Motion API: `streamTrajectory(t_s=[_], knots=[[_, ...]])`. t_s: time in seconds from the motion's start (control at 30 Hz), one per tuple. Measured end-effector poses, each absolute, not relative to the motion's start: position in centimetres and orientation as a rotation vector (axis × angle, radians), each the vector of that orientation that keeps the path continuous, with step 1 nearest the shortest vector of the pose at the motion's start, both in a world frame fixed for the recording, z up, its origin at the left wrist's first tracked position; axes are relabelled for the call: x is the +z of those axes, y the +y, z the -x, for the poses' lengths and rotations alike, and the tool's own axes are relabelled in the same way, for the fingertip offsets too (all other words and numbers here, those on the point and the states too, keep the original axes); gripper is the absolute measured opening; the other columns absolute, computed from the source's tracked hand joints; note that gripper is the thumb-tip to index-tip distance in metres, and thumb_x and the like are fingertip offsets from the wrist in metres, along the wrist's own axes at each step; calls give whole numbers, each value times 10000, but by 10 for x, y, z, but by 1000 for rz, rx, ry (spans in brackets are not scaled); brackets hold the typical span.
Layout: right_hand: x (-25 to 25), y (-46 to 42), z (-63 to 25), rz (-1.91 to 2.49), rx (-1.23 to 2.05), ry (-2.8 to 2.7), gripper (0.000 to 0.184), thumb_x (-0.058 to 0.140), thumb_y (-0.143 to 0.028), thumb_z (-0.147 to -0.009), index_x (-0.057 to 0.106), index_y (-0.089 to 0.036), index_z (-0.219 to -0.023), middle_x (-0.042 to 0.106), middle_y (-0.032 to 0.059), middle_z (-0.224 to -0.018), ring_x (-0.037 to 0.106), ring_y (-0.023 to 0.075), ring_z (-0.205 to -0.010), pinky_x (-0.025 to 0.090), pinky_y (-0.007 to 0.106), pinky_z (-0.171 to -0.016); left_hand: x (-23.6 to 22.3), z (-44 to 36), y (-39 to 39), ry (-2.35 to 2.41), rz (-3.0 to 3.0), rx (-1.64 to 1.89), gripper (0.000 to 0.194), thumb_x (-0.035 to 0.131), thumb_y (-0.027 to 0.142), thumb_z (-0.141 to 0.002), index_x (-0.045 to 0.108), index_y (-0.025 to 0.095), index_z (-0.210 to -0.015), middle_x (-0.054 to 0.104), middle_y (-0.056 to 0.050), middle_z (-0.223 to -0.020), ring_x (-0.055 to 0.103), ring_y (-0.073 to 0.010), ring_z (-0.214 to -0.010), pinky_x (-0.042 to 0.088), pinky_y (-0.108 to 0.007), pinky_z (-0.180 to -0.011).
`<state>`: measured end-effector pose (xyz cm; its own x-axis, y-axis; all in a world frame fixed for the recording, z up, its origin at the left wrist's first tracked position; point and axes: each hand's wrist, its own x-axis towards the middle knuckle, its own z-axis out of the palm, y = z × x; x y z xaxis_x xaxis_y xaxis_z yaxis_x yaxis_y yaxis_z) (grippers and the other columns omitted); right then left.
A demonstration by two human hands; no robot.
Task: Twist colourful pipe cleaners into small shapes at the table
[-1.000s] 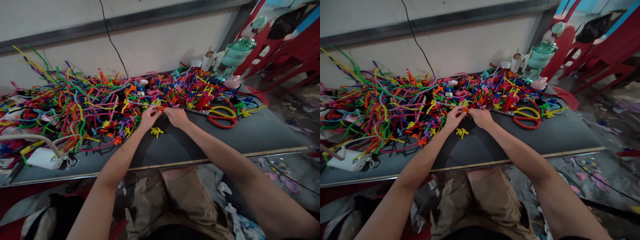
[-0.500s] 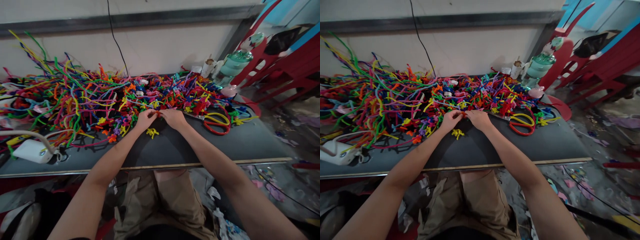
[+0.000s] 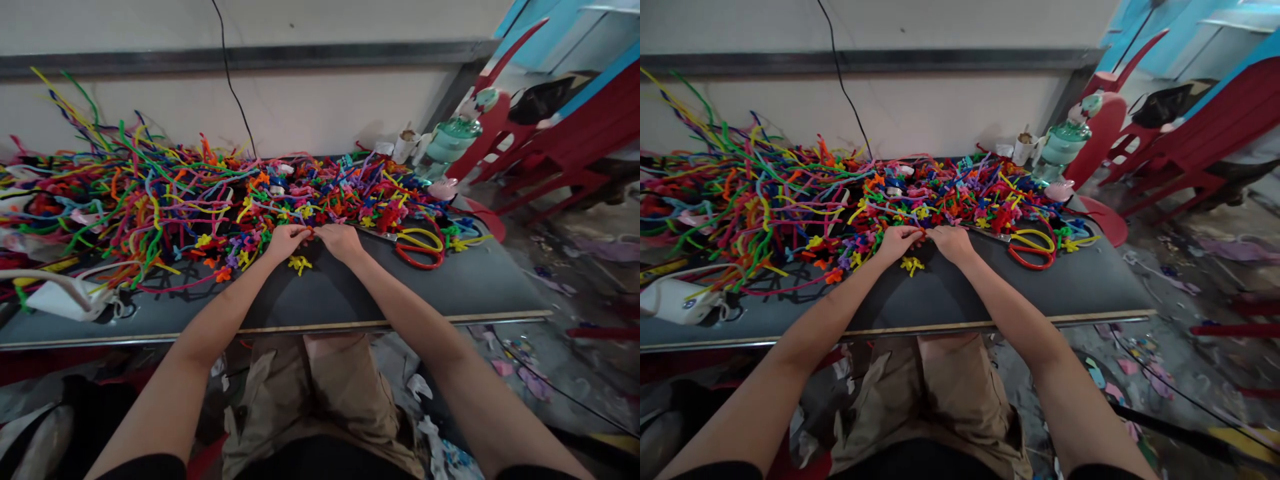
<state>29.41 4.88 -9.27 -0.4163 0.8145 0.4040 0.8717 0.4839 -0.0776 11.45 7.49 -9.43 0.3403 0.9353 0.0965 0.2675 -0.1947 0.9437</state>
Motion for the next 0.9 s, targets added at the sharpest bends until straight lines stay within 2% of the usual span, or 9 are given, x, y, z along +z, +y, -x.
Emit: streamTrajectory(t_s=[0.13,0.3,0.5,0.77,0.9], knots=[[-92,46,-289,1435,-181,-2370,355,367,-274,-1014,700,-152,-1015,733,93,-913,648,168,-838,323,263,-604,-92,-114,75,1071,-1600,905,315,689,455,-742,687,141,-720,674,-29,-619,582,-111,-523,477,-222,-514],[-82,41,-285,1504,-137,-2488,391,291,-298,-1032,649,-151,-1085,715,111,-1016,655,178,-868,281,275,-552,-91,-112,75,990,-1576,886,324,702,456,-727,659,142,-657,649,-19,-581,541,-88,-473,476,-218,-503],[-76,38,-285,1576,-115,-2504,352,342,-267,-1011,674,-173,-1083,735,115,-950,664,207,-882,310,280,-575,-92,-112,76,1021,-1618,861,285,683,409,-755,658,142,-658,644,-18,-573,551,-95,-483,483,-221,-509],[-80,40,-286,1531,-40,-2525,303,401,-202,-971,697,-192,-1036,740,81,-965,668,196,-892,319,273,-576,-94,-111,78,1036,-1647,787,220,653,309,-779,644,144,-633,633,-4,-559,540,-87,-475,473,-215,-521],[-82,40,-286,1574,-44,-2500,321,388,-184,-960,694,-192,-1057,746,88,-950,669,194,-852,301,271,-559,-96,-113,77,1050,-1644,815,242,657,334,-775,640,145,-625,646,-16,-575,543,-92,-487,470,-216,-522]])
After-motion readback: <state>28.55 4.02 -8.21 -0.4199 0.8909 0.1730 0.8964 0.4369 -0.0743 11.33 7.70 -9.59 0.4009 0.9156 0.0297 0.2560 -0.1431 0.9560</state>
